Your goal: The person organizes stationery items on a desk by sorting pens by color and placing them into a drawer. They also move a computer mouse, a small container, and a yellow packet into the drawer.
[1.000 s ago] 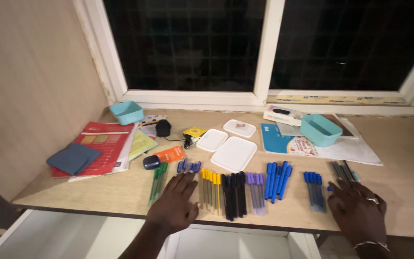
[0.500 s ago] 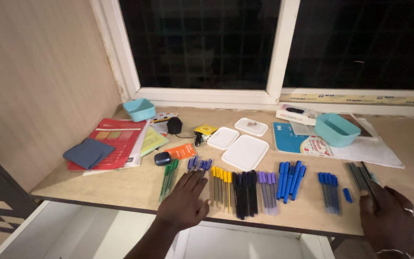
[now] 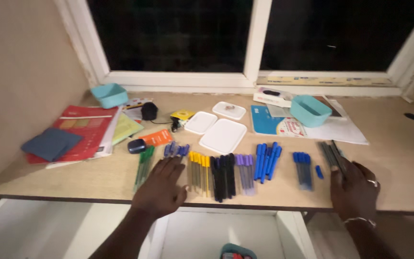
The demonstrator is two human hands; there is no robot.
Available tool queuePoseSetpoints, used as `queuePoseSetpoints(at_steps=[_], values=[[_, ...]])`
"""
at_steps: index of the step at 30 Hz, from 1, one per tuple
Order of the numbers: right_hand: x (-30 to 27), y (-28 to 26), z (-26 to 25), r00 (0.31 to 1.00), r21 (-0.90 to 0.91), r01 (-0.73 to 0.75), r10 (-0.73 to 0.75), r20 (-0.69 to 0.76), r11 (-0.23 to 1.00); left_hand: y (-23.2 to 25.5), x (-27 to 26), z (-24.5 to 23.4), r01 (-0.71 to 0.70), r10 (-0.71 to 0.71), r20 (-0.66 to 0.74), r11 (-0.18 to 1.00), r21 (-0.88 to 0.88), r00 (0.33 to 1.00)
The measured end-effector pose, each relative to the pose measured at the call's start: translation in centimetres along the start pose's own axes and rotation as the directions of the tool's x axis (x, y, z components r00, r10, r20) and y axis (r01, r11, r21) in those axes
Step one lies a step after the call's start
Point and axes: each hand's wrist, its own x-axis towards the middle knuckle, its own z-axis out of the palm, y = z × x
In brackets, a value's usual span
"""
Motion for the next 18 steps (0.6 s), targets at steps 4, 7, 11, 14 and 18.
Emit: queuePoseSetpoints(at_steps=[4, 7, 11, 14, 18], values=[[0.3, -0.6, 0.0, 1.000, -0.006, -0.008, 0.008, 0.024, 1.000, 0.2, 0.3, -0.3, 0.005, -0.007, 0.030, 0.998, 0.061, 1.000], [0.4, -0.8, -0.1, 1.000, -0.013, -0.008, 0.008, 0.030, 1.000, 0.4, 0.4, -0.7, -0.026, 0.028, -0.036, 0.999, 0.039, 0.999], [0.4, -0.5, 0.2, 0.999, -0.036, -0.021, 0.023, 0.040, 0.999, 0.7, 0.5, -1.5, -0.094, 0.093, 0.016, 0.995, 0.040, 0.996], [0.3, 0.1, 1.1, 0.998, -0.098, -0.028, 0.032, 0.046, 0.995, 0.7, 0.4, -1.9, -0.134, 0.135, -0.005, 0.991, 0.014, 0.991], [0.2, 1.3, 2.1, 0.998, -0.126, 0.024, -0.017, 0.055, 0.992, 0.8, 0.2, -1.8, -0.091, 0.091, 0.018, 0.996, 0.007, 0.996]])
